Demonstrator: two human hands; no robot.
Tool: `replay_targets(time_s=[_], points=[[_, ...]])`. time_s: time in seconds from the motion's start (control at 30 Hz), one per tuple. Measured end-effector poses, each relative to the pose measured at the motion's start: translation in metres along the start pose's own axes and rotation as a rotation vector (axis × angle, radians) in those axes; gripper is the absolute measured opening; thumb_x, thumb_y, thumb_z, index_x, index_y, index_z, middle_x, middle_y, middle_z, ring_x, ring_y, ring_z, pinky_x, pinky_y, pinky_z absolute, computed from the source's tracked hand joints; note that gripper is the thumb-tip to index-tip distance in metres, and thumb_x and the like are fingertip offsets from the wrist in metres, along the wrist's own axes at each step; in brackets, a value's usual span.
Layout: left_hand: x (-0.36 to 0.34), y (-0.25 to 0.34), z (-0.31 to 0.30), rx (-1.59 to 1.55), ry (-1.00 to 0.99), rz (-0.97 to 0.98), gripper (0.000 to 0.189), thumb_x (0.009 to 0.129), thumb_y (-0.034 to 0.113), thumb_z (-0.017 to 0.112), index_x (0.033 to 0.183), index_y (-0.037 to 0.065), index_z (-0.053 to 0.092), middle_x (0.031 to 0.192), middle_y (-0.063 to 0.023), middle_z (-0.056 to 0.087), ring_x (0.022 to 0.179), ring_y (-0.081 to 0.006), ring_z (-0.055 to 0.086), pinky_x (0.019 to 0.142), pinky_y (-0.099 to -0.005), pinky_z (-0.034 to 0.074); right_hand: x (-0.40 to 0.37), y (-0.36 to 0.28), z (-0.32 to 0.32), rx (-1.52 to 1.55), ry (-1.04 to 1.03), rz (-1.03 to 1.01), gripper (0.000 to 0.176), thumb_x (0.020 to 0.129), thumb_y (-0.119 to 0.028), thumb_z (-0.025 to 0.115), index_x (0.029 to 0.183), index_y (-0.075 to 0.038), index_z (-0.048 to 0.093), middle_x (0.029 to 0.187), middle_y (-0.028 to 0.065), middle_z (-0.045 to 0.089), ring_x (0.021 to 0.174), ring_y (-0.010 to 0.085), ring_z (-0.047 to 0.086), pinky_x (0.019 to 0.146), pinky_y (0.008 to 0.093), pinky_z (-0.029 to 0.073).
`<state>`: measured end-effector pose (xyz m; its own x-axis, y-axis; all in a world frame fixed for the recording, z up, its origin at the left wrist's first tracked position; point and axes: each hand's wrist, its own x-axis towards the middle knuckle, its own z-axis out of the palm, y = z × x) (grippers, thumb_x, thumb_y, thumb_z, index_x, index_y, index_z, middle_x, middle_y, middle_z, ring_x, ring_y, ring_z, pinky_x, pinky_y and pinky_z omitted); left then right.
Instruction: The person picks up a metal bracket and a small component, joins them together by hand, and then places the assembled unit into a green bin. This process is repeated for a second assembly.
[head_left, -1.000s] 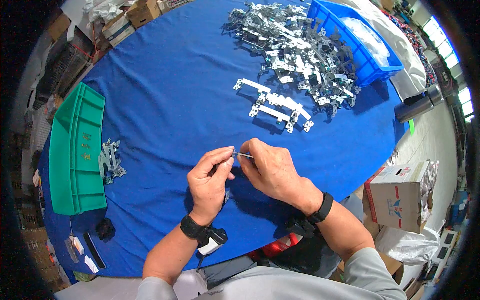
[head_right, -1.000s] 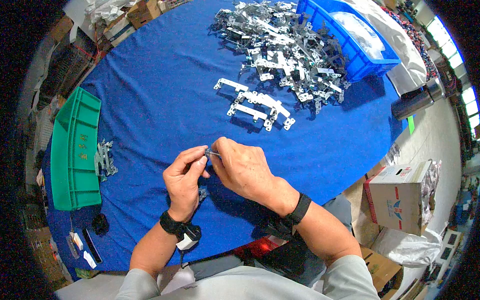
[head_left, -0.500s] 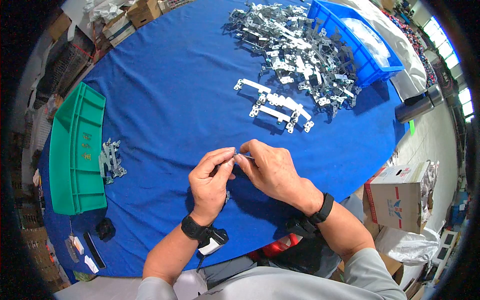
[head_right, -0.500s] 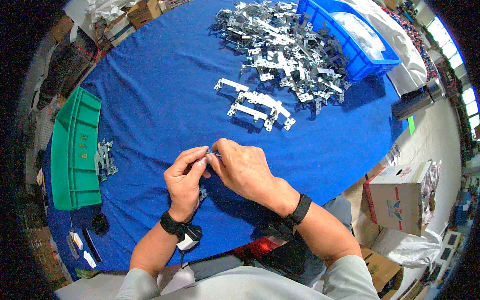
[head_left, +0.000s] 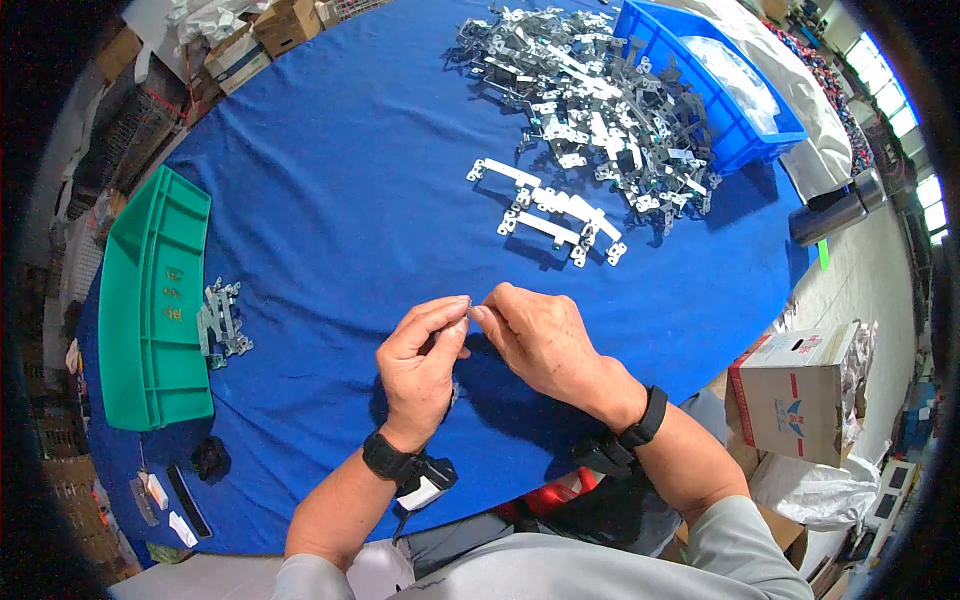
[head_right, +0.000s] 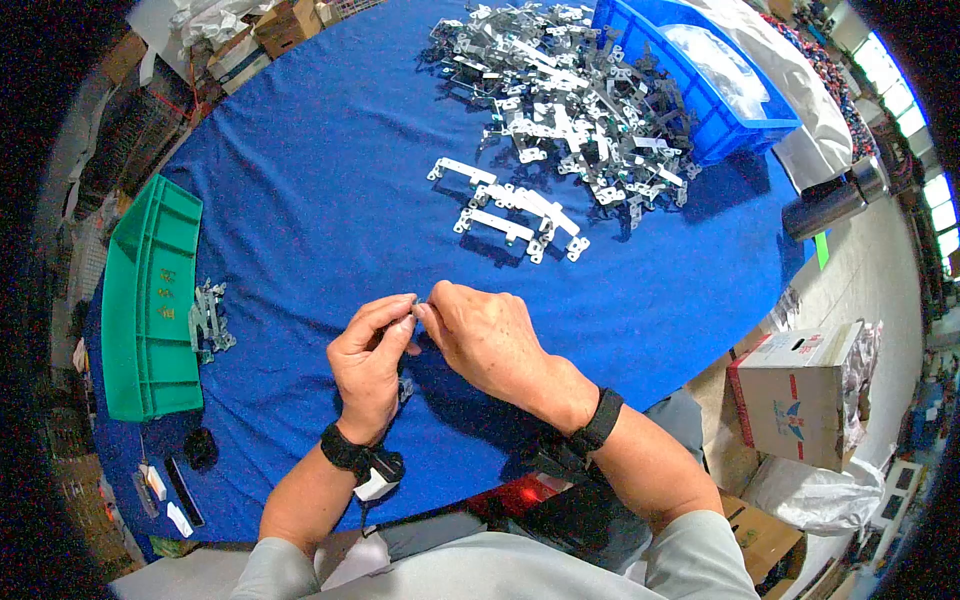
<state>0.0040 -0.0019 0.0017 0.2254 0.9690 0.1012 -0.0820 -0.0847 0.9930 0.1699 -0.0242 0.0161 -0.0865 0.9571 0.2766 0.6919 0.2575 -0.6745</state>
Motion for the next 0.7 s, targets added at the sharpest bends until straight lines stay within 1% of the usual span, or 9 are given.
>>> replay_targets(time_s=[0.13,0.27,0.33,0.57,0.63,0.67,0.7], points=[[0.000,0.000,-0.002,-0.004,-0.007,0.001,0.019,0.090,-0.007,0.062,0.106,-0.001,0.072,0.115,-0.0124,0.068,0.087,-0.0136,0.067,0.066,-0.0241,0.057,0.002,-0.004,-0.003,0.059,0.041,0.009,0.023,0.094,-0.021,0.062,0.083,-0.003,0.053,0.072,0.0171,0.062,0.062,0.0378,0.063,0.051,0.0465,0.048],[0.000,-0.001,-0.001,-0.010,-0.006,-0.005,0.019,0.090,-0.007,0.063,0.106,-0.001,0.072,0.115,-0.0127,0.068,0.087,-0.0137,0.066,0.067,-0.0241,0.057,0.001,-0.004,-0.005,0.075,0.027,0.011,0.021,0.094,-0.020,0.062,0.084,-0.004,0.053,0.071,0.0164,0.062,0.061,0.0379,0.062,0.052,0.0465,0.048],[0.000,-0.001,-0.001,-0.005,0.010,-0.012,0.020,0.090,-0.007,0.063,0.106,-0.001,0.072,0.114,-0.0129,0.068,0.085,-0.0133,0.066,0.067,-0.0243,0.057,0.000,0.001,-0.003,0.027,0.006,-0.038,0.018,0.093,-0.019,0.062,0.087,-0.004,0.053,0.073,0.0158,0.061,0.063,0.0375,0.062,0.052,0.0466,0.048],[0.001,-0.001,-0.001,-0.015,0.008,-0.001,0.019,0.089,-0.008,0.062,0.105,-0.002,0.072,0.114,-0.0132,0.068,0.085,-0.0132,0.066,0.065,-0.0247,0.058,0.004,0.005,-0.010,0.020,0.051,-0.041,0.015,0.091,-0.015,0.063,0.088,-0.006,0.052,0.078,0.0147,0.060,0.066,0.0357,0.063,0.053,0.0456,0.048],[0.001,-0.001,0.000,-0.026,0.011,-0.008,0.018,0.090,-0.007,0.063,0.105,-0.002,0.072,0.113,-0.0134,0.068,0.084,-0.0130,0.066,0.065,-0.0246,0.057,0.007,0.012,-0.019,-0.178,0.117,-0.082,0.012,0.090,-0.015,0.063,0.088,-0.007,0.053,0.079,0.0136,0.059,0.066,0.0353,0.062,0.054,0.0447,0.050],[0.001,-0.001,0.000,-0.026,0.012,-0.006,0.018,0.090,-0.007,0.063,0.105,-0.002,0.072,0.113,-0.0134,0.068,0.084,-0.0130,0.066,0.065,-0.0246,0.057,0.010,0.020,-0.028,-0.293,0.226,-0.113,0.011,0.089,-0.014,0.064,0.088,-0.008,0.054,0.080,0.0136,0.059,0.067,0.0347,0.063,0.055,0.0440,0.050],[0.001,-0.002,0.000,-0.036,0.012,-0.004,0.017,0.090,-0.006,0.063,0.104,-0.002,0.072,0.113,-0.0133,0.068,0.083,-0.0128,0.066,0.065,-0.0245,0.057,0.015,0.027,-0.039,-0.314,0.280,0.028,0.009,0.089,-0.013,0.064,0.090,-0.009,0.056,0.081,0.0141,0.059,0.070,0.0355,0.063,0.055,0.0446,0.050]])
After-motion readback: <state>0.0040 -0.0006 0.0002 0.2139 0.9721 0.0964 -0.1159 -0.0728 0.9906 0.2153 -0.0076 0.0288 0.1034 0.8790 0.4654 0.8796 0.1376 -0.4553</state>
